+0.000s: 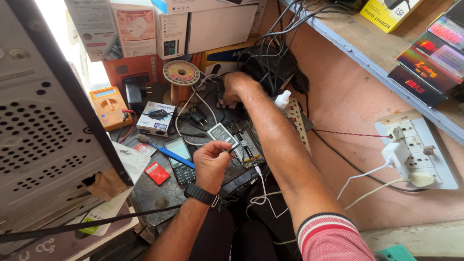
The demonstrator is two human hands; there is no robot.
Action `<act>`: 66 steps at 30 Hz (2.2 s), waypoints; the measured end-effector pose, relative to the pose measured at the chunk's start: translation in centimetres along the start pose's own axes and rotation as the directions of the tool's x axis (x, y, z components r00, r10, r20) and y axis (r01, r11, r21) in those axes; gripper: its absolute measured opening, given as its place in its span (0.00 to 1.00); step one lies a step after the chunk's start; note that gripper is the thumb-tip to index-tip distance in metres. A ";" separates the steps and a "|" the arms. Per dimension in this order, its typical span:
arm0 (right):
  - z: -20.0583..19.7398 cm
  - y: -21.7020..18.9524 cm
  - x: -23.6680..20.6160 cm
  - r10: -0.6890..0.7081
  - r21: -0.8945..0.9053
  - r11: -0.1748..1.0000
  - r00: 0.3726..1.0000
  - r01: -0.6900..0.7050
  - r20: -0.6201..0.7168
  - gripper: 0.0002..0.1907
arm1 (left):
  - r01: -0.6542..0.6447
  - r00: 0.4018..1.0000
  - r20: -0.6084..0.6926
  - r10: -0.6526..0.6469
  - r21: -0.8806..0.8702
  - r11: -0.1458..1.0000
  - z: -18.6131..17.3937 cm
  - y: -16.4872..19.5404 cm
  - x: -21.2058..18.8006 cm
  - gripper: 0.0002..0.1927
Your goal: The person works on a small electronic device, likely a phone battery, using a screwdriver to manipulate components. They connect the device to a power source and use a multimeter to test it.
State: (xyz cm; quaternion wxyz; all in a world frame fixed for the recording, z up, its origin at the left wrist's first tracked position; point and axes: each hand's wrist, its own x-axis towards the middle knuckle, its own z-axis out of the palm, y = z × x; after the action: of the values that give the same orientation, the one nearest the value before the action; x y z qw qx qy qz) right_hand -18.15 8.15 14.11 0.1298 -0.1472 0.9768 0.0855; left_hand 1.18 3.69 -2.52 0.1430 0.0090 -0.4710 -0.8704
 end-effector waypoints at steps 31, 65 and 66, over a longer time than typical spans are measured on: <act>0.7 -0.4 0.8 -0.244 0.144 0.956 0.965 0.257 -0.101 0.36 | 0.004 1.000 0.020 -0.004 -0.032 0.999 -0.2 0.2 0.1 0.10; 5.0 3.2 5.2 -0.336 -0.346 0.913 0.879 0.216 -0.339 0.11 | 0.008 1.000 0.002 -0.008 -0.049 0.999 0.0 0.1 -0.2 0.10; 4.9 3.3 4.6 -0.346 -0.311 0.921 0.859 0.235 -0.377 0.11 | 0.009 1.000 0.003 -0.008 -0.064 0.998 0.0 -0.1 -0.2 0.10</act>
State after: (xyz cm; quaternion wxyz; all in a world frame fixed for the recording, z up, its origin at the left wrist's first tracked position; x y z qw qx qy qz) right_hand -22.27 11.03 8.60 -0.0942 -0.3244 0.9284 0.1548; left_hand 1.40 3.79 -2.62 0.1389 0.0052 -0.4431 -0.8856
